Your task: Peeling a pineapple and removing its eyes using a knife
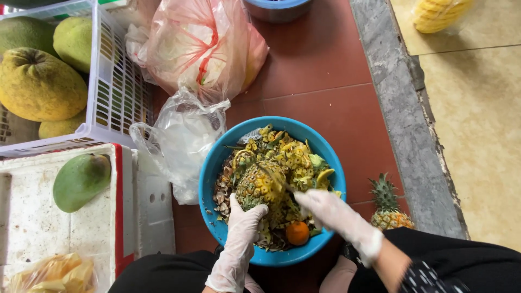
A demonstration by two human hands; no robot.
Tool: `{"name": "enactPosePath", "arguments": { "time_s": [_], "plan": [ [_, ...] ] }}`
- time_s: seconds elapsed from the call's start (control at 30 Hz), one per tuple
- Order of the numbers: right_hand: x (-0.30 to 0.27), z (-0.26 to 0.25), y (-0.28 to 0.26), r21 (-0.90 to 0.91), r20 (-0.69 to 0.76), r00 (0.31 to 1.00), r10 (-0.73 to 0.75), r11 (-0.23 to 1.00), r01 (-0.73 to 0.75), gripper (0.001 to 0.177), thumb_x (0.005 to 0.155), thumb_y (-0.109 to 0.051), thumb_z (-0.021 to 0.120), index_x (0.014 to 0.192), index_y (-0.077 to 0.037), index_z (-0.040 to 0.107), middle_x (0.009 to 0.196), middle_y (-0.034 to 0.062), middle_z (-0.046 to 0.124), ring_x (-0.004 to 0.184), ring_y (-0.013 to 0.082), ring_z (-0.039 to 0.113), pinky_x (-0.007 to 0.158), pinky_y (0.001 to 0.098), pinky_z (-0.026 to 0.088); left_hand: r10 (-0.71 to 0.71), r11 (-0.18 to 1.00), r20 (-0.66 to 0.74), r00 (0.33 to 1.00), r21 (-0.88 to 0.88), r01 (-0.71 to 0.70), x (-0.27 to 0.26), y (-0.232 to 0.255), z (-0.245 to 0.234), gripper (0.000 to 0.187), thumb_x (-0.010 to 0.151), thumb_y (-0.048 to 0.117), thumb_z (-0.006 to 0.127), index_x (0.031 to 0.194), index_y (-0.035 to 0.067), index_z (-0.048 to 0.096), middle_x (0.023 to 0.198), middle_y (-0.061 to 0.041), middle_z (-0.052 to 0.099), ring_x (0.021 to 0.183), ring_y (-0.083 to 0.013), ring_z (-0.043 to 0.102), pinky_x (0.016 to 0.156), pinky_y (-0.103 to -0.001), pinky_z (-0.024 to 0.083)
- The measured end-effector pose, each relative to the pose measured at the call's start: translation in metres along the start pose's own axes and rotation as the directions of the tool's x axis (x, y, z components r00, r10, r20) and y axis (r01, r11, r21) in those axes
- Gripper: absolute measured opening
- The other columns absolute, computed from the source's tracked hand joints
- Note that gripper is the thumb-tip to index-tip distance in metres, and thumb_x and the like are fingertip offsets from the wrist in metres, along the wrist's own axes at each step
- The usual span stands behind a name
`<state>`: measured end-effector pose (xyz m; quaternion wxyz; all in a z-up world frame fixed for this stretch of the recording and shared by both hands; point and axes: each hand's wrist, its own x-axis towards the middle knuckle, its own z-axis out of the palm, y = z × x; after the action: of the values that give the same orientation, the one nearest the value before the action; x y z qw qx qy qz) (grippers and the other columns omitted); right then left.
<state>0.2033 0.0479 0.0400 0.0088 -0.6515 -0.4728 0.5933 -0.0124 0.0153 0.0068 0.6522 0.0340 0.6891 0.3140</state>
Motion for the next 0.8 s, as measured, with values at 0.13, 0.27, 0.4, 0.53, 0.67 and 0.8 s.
{"name": "enactPosePath", "arguments": {
  "time_s": [0.13, 0.27, 0.4, 0.53, 0.67, 0.8],
  "plan": [
    [0.013, 0.020, 0.066, -0.455, -0.111, 0.991, -0.077, 0.890, 0.018, 0.059, 0.089, -0.074, 0.050, 0.091, -0.018, 0.070, 0.086, 0.0030, 0.075, 0.079, 0.0235, 0.073, 0.076, 0.0354, 0.056, 0.028, 1.000, 0.006, 1.000, -0.001, -0.028, 0.002, 0.000, -0.001, 0.105, 0.079, 0.004, 0.070, 0.167, 0.031, 0.019, 0.091, -0.017, 0.062, 0.058, -0.0173, 0.046, 0.043, -0.028, 0.036],
    [0.016, 0.024, 0.053, -0.538, -0.167, 0.982, -0.089, 0.843, -0.015, 0.056, 0.089, -0.074, 0.053, 0.103, -0.022, 0.069, 0.095, 0.0036, 0.076, 0.087, 0.0301, 0.074, 0.079, 0.0412, 0.057, -0.005, 1.000, -0.016, 1.000, 0.021, 0.005, -0.002, 0.003, 0.000, 0.110, 0.082, 0.005, 0.072, 0.169, 0.032, 0.011, 0.084, -0.015, 0.061, 0.057, -0.0169, 0.045, 0.043, -0.028, 0.033],
    [0.037, 0.022, 0.018, -0.503, -0.165, 0.967, -0.196, 0.860, 0.089, 0.054, 0.093, -0.065, 0.055, 0.095, -0.012, 0.069, 0.088, 0.0107, 0.076, 0.083, 0.0346, 0.072, 0.079, 0.0446, 0.054, 0.033, 0.996, -0.030, 0.999, 0.084, -0.030, -0.001, -0.004, 0.005, 0.111, 0.084, 0.006, 0.071, 0.170, 0.029, 0.005, 0.084, -0.019, 0.062, 0.057, -0.0194, 0.048, 0.043, -0.030, 0.037],
    [0.057, 0.012, -0.011, -0.497, -0.211, 0.968, -0.137, 0.868, 0.014, 0.064, 0.094, -0.071, 0.049, 0.093, -0.011, 0.071, 0.090, 0.0111, 0.077, 0.086, 0.0326, 0.073, 0.082, 0.0419, 0.056, 0.022, 0.999, -0.019, 1.000, 0.035, -0.021, -0.009, -0.008, 0.005, 0.114, 0.084, 0.002, 0.070, 0.170, 0.033, 0.002, 0.089, -0.019, 0.062, 0.058, -0.0193, 0.047, 0.042, -0.029, 0.035],
    [0.037, -0.005, -0.014, -0.103, -0.093, 0.995, 0.026, 0.994, -0.035, 0.062, 0.096, -0.055, 0.054, 0.074, 0.003, 0.064, 0.065, 0.0125, 0.060, 0.057, 0.0251, 0.056, 0.058, 0.0363, 0.045, 0.068, 0.994, -0.066, 0.995, 0.085, -0.063, -0.002, -0.003, 0.002, 0.109, 0.078, 0.005, 0.073, 0.169, 0.029, 0.017, 0.112, -0.020, 0.064, 0.069, -0.0230, 0.057, 0.052, -0.030, 0.044],
    [-0.001, 0.005, 0.014, -0.034, -0.027, 0.995, 0.096, 0.995, -0.097, 0.052, 0.094, -0.055, 0.059, 0.079, -0.005, 0.068, 0.070, 0.0091, 0.065, 0.055, 0.0198, 0.060, 0.050, 0.0303, 0.047, 0.006, 1.000, -0.030, 1.000, 0.026, -0.006, -0.001, -0.001, 0.000, 0.107, 0.080, 0.002, 0.071, 0.169, 0.032, 0.018, 0.083, -0.017, 0.062, 0.055, -0.0187, 0.048, 0.040, -0.028, 0.035]
  ]
}}
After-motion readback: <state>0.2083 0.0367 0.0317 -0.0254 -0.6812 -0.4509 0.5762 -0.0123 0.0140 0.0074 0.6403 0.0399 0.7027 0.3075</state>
